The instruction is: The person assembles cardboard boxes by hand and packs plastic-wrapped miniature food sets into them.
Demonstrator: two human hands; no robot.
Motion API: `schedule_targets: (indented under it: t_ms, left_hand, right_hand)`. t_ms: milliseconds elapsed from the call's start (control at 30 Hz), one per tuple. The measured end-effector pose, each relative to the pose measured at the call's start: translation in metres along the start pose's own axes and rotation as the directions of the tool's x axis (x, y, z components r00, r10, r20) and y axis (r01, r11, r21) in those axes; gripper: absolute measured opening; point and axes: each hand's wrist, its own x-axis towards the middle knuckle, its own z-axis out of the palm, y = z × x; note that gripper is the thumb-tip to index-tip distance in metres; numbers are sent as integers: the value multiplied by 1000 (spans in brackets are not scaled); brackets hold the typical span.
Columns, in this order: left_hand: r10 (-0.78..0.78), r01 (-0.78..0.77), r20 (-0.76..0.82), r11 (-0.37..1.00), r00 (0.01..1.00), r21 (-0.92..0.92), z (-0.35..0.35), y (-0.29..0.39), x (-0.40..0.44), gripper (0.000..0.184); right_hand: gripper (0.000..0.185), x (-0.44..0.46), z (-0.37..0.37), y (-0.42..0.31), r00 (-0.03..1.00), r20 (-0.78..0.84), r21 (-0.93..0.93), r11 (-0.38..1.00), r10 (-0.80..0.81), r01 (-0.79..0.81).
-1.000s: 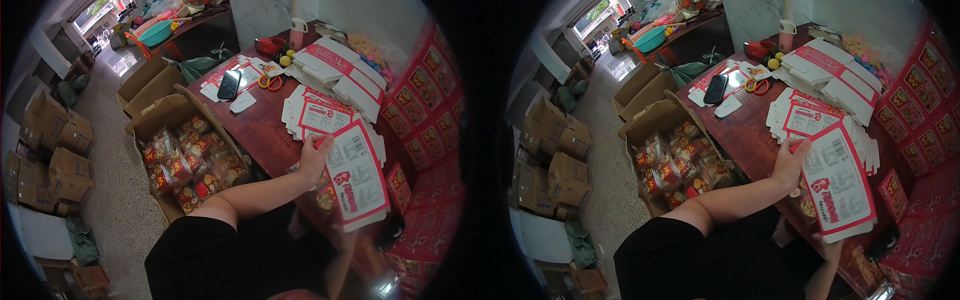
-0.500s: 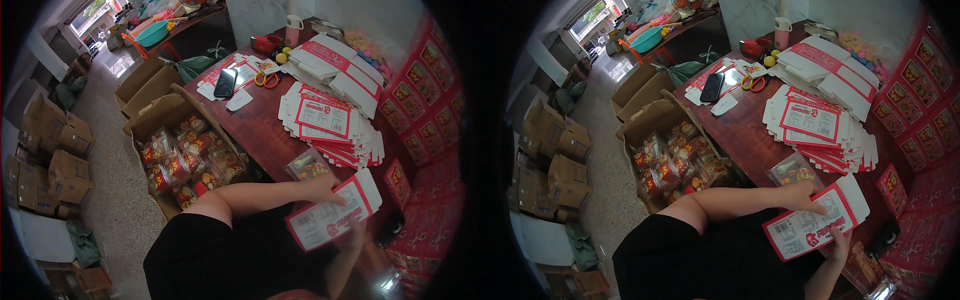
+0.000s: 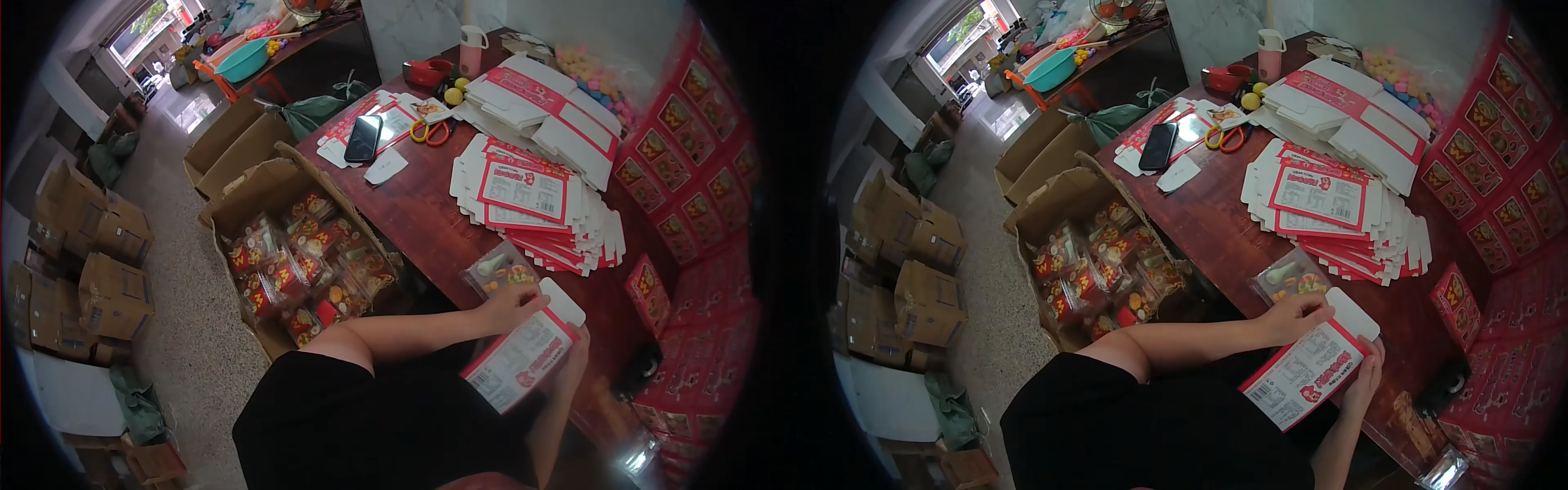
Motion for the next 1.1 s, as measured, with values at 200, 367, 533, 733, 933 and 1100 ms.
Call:
schedule_targets:
  t_ms: [200,367,533,733,933,1100]
  left_hand:
    - [204,-297,-310,909,929,-293,22,-15,-9,26]
    - [133,-167,-193,971,972,-171,24,-30,-5,37]
    - [30,-36,-47,988,998,-150,12,-11,-4,31]
    - [-127,118,-1,923,992,-367,15,-11,8,9]
    - [-231,266,134,880,964,-393,-3,-19,-11,23]
    - [-120,103,-26,928,992,-359,14,-4,-7,17]
  right_hand:
    - [12,-7,21,-26,991,-62,-64,991,-122,118]
    - [10,-2,-5,0,999,-33,59,997,43,-41]
    - [9,-6,19,-30,987,-139,-164,981,79,-102]
    - [6,9,18,-44,988,-111,-211,969,109,-131]
    - [22,-8,-5,-49,975,148,-181,974,166,-138]
    - [27,-18,5,-59,977,81,-78,979,195,-189]
